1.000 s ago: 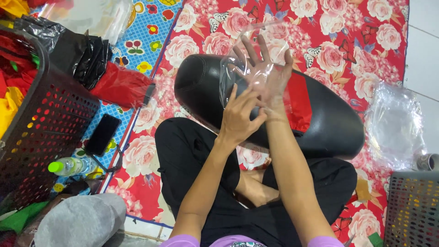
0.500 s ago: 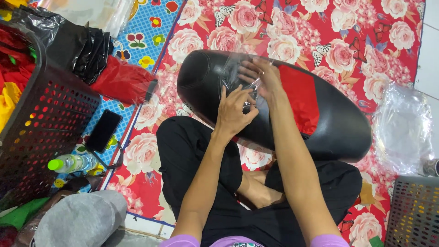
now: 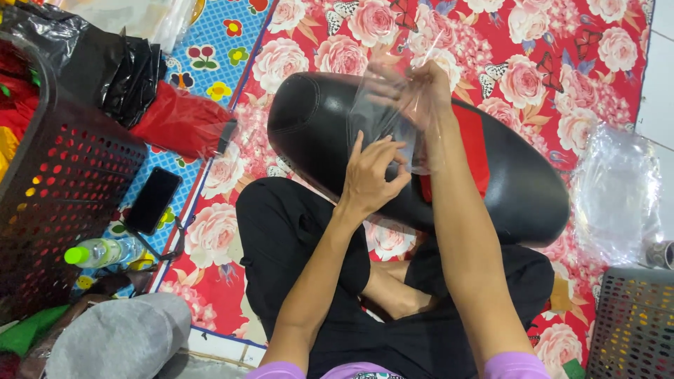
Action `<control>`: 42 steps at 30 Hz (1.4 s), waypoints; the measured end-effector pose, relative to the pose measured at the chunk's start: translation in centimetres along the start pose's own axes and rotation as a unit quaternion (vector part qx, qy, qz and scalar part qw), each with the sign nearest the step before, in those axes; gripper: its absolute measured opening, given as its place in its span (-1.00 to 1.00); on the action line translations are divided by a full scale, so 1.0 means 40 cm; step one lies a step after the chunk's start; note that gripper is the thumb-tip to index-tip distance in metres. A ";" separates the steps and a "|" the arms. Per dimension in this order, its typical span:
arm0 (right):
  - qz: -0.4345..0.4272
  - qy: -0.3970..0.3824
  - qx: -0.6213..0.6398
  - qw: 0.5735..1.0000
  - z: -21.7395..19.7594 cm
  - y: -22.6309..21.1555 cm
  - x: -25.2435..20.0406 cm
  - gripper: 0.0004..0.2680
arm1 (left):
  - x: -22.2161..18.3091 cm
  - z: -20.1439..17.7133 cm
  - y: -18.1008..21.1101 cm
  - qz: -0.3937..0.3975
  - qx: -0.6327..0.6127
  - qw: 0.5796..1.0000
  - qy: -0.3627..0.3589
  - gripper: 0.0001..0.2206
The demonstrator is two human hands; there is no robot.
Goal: Fitting a red fabric cover onto a motorcycle seat mold, folding it, and then inserting it into a plastic bag for packaging.
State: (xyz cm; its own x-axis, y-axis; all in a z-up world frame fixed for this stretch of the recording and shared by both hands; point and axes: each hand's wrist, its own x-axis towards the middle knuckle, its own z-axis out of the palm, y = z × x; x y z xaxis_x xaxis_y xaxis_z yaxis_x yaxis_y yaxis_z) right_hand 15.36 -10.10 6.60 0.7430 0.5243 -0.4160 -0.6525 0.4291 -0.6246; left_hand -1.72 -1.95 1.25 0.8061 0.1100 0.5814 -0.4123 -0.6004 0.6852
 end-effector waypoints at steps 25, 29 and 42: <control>-0.133 0.196 -0.495 0.836 -0.176 0.015 0.202 -0.77 | 0.011 -0.024 -0.054 -0.092 0.057 0.994 0.033 -0.92; -0.218 0.228 -0.657 0.684 -0.158 0.001 0.159 -0.18 | 0.007 -0.028 -0.059 -0.104 0.048 0.993 0.003 -0.95; 0.013 -0.063 -0.596 0.800 0.092 -0.069 -0.033 -0.85 | 0.001 -0.018 -0.067 -0.078 0.060 0.992 -0.075 -0.90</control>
State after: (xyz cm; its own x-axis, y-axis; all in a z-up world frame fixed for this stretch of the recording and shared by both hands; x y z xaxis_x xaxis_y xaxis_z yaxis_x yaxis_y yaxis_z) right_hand 15.65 -9.26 11.32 0.6607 0.6245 -0.4165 -0.0054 -0.5509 -0.8346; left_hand -0.88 0.24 -0.27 0.9139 0.0947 0.3947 -0.2319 -0.6763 0.6992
